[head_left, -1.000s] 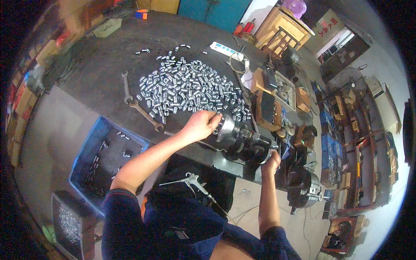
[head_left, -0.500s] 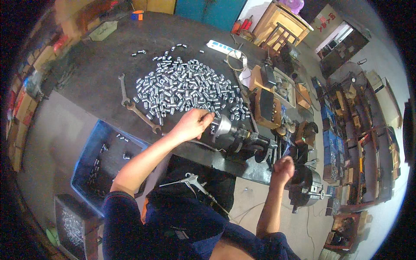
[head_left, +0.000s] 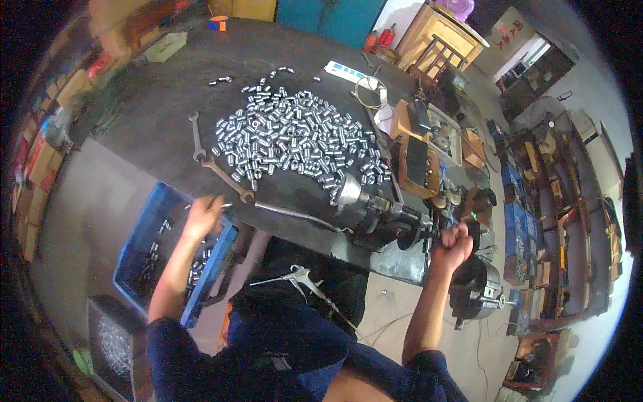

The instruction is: The person repeatedly picks small cylindrical metal parts from a pile on the workbench, inserts each into a bench-mounted tool, and operates a lever to process them. The person then removes the processed parts and places them into a blue bin. The cycle continues throughout the clip.

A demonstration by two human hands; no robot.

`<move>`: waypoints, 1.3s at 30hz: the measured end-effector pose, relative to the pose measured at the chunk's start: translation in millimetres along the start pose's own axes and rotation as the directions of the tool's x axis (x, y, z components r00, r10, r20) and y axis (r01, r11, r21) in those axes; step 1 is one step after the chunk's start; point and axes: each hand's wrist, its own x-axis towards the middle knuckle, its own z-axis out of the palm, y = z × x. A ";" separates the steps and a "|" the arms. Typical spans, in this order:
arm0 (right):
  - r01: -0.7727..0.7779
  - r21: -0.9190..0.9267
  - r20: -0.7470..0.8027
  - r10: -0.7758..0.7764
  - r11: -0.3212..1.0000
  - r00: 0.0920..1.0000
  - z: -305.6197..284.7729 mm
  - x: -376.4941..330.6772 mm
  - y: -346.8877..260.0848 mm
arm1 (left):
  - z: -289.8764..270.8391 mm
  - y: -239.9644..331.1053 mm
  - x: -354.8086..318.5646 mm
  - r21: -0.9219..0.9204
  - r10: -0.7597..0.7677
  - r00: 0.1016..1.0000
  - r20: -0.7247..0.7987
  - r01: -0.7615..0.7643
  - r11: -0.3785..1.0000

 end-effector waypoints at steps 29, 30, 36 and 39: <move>-0.196 -0.285 -0.274 0.116 0.938 0.955 -50.8 -33.1 51.5 | 215.0 85.3 59.4 0.498 0.544 0.713 0.442 -0.700 0.513; -0.203 -0.271 -0.267 0.129 0.941 0.955 -50.5 -35.3 50.4 | 211.0 84.3 55.1 0.489 0.548 0.696 0.464 -0.717 0.496; -0.207 -0.248 -0.291 0.132 0.946 0.948 -56.9 -37.0 51.9 | 183.2 81.9 32.4 0.381 0.678 0.501 0.538 -0.862 0.335; -0.192 -0.255 -0.258 0.124 0.948 0.958 -58.4 -36.0 52.3 | 177.5 84.2 35.0 0.380 0.643 0.502 0.578 -0.863 0.333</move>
